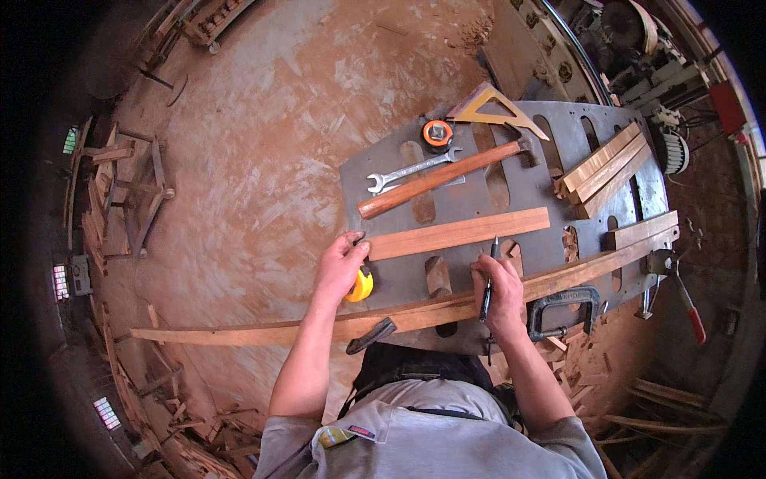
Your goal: The person uses a specialized clamp and a tape measure to secure and measure wooden boards on a workshop table, then marks a board using a pen.
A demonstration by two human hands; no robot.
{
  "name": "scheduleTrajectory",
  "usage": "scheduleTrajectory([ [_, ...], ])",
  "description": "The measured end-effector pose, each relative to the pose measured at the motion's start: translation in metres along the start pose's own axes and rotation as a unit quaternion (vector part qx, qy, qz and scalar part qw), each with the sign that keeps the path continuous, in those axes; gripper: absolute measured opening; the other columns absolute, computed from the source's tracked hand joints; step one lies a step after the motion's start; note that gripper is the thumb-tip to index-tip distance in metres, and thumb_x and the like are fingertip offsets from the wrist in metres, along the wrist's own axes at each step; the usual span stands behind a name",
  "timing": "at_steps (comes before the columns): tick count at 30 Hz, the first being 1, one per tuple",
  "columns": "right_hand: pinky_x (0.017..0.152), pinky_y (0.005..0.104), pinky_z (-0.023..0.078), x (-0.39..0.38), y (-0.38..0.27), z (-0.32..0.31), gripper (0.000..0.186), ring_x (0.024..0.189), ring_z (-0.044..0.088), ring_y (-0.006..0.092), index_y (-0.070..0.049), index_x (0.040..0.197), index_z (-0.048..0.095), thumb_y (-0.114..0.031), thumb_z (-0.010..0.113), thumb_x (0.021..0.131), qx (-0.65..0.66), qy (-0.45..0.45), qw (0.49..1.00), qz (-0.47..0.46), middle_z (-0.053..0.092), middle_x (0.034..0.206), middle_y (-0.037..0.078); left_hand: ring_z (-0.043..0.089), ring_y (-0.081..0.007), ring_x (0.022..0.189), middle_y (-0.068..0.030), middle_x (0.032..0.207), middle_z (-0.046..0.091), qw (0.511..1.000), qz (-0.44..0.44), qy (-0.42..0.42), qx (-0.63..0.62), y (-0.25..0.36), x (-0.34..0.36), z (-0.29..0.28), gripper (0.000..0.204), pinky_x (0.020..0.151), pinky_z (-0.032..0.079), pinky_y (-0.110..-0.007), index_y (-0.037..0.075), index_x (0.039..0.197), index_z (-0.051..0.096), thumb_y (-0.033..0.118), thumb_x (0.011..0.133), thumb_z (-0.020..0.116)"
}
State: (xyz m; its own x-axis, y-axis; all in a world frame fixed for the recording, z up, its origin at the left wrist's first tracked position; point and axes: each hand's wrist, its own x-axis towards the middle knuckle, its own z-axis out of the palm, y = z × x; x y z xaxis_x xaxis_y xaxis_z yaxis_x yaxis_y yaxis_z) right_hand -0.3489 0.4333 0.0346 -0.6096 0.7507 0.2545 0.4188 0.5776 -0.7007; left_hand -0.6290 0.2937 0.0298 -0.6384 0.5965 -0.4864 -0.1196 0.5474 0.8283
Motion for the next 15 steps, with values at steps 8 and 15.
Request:
scheduleTrajectory([
  [8,0.079,0.0434,0.053,0.003,-0.006,-0.004,0.032,0.090,0.065,0.0316,-0.008,0.111,0.064,-0.003,0.078,0.082,0.008,-0.005,1.000,0.016,0.071,0.097,0.008,0.071,-0.0219,0.107,-0.0140,0.115,0.076,0.982,0.075,0.105,0.138,0.064,0.077,-0.041,0.042,0.092,0.053,-0.035,-0.002,0.124,0.069,0.031,0.097,0.069],
  [15,0.081,0.0435,0.053,0.003,-0.006,-0.003,0.032,0.091,0.066,0.0336,-0.007,0.109,0.064,-0.002,0.078,0.080,-0.003,0.007,1.000,0.016,0.071,0.096,0.010,0.073,-0.0339,0.104,-0.0202,0.110,0.076,0.921,0.142,0.088,0.353,0.124,0.156,0.013,0.048,0.090,0.055,-0.041,0.004,0.124,0.071,0.041,0.094,0.064],
])
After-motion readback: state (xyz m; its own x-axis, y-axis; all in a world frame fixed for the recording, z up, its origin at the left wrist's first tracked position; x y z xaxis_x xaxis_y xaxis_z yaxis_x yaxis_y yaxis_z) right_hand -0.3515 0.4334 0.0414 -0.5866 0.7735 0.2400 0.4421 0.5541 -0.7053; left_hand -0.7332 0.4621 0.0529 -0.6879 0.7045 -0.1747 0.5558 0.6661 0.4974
